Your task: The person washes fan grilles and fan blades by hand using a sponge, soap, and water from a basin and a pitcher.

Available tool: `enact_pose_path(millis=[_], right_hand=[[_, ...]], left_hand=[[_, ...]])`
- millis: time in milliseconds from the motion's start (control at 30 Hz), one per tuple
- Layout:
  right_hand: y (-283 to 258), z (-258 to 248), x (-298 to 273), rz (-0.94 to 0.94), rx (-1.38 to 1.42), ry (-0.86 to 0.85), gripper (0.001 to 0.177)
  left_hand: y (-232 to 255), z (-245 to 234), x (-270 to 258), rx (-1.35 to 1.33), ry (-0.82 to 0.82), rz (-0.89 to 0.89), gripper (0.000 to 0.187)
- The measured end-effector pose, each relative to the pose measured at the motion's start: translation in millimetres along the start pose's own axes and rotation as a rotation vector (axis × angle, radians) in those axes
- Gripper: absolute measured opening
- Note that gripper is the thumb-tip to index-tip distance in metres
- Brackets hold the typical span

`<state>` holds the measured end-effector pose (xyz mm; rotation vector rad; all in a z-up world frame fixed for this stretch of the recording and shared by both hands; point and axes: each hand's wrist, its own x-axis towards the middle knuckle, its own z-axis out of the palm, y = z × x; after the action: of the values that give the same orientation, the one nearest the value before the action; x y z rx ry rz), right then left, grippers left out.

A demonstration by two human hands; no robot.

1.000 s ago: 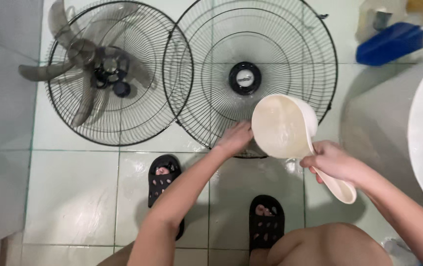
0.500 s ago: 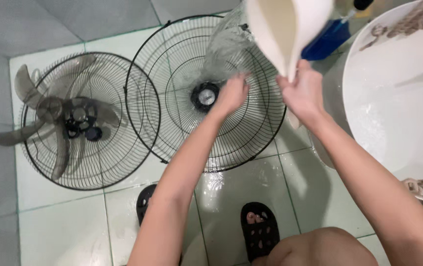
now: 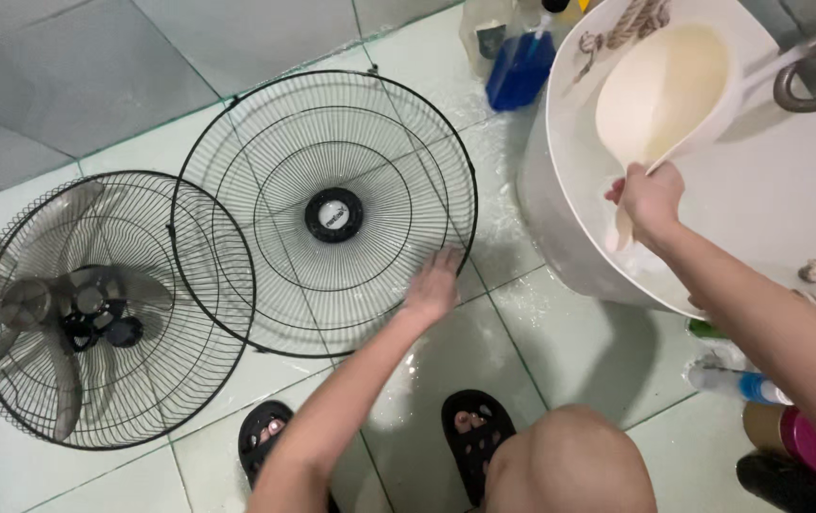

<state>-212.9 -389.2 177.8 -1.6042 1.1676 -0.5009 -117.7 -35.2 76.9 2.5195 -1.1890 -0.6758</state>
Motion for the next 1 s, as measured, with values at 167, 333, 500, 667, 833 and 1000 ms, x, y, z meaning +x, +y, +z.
enact_pose_path(millis=[167, 333, 500, 667, 833, 1000], right_hand=[[103, -15, 70, -0.039, -0.655, -0.201, 0.034], [127, 15, 88, -0.169, -0.98, -0.477, 0.038], [115, 15, 69, 0.283, -0.327, -0.516, 0.037], [16, -16, 22, 0.517, 0.17, -0.473, 0.015], [-74, -74, -72, 0.381, 0.186, -0.646, 0.021], [-104, -132, -123, 0.272, 0.201, -0.661, 0.026]], left_hand=[[-41, -43, -73, 0.131, -0.09, 0.173, 0.078], [-87, -88, -117, 0.205, -0.27, 0.152, 0.075], [-117, -112, -148, 0.109, -0.355, 0.025, 0.084], [-74, -124, -141, 0.049, -0.163, 0.084, 0.099], [-34, -94, -87, -0.066, 0.075, 0.284, 0.089], [-5, -52, -12, -0.057, 0.295, 0.295, 0.08]])
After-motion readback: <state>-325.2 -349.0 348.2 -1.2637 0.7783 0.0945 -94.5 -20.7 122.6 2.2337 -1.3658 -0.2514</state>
